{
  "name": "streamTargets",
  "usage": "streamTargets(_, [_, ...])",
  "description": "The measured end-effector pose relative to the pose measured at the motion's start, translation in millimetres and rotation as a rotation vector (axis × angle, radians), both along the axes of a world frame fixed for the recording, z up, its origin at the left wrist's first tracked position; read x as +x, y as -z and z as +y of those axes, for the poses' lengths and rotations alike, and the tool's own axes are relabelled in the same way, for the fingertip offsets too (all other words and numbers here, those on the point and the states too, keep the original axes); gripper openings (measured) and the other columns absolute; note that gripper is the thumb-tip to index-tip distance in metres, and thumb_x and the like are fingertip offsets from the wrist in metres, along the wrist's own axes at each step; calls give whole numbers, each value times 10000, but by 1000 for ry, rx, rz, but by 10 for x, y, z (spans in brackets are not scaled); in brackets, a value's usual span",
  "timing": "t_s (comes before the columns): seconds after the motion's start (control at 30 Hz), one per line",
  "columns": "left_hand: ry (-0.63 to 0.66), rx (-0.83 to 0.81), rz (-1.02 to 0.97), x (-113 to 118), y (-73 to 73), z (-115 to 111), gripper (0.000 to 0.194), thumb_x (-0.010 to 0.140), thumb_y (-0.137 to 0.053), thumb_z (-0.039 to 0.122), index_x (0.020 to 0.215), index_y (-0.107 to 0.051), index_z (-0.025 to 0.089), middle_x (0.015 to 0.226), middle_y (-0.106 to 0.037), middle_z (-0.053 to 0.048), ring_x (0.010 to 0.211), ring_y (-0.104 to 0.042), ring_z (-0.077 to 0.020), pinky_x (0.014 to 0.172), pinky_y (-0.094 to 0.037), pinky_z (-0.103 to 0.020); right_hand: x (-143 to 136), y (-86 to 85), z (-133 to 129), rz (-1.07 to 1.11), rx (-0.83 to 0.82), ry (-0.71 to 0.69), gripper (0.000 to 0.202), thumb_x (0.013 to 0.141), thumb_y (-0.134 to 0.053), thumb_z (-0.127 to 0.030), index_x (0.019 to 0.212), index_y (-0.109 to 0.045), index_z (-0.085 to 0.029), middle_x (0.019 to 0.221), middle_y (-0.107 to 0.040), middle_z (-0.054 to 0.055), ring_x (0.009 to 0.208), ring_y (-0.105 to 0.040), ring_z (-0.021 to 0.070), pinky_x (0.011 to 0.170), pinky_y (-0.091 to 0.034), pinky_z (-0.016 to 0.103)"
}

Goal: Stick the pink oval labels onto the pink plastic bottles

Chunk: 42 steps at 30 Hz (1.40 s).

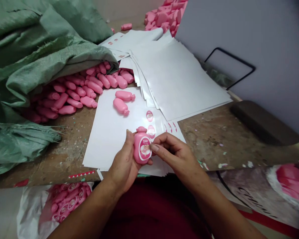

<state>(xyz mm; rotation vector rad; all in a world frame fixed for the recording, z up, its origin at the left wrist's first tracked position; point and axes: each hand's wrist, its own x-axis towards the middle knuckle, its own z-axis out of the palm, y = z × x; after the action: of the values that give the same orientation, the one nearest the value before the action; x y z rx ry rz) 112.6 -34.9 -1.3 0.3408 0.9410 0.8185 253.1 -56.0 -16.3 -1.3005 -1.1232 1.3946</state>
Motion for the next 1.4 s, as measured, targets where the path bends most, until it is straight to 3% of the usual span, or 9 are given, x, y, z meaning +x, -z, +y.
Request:
streamTargets(0.7, [16, 27, 8, -3, 63, -15, 484, 949, -493, 585, 1184, -636, 187, 1011, -681, -93, 868, -671, -182, 700, -546, -274, 14, 80, 1, -4, -4, -1, 222, 851, -673, -422, 784, -603, -223, 663, -651, -25, 636, -601, 143, 628, -462, 281])
streamTargets(1.03, [20, 41, -4, -5, 83, -29, 463, 922, -566, 563, 1221, -622, 214, 1171, -656, -96, 915, -636, -180, 600, -505, -231, 30, 80, -10, -107, -6, 27, 236, 833, -665, -442, 781, -600, -221, 694, -618, -18, 656, -570, 146, 632, -455, 288])
streamTargets(1.23, [110, 109, 13, -52, 44, -31, 337, 901, -669, 357, 1211, -637, 226, 1155, -646, -72, 1004, -620, -184, 791, -542, -278, 33, 101, -4, -215, 34, 56, 212, 836, -655, -424, 792, -592, -226, 696, -591, -24, 651, -547, 142, 613, -430, 279])
streamTargets(1.4, [142, 110, 21, -82, 30, -35, 410, 889, -664, 220, 1287, -569, 197, 1182, -627, -75, 941, -608, -150, 810, -545, -284, 56, 105, -16, -374, 106, 33, 175, 875, -624, -409, 855, -621, -236, 721, -633, -11, 665, -575, 158, 632, -425, 295])
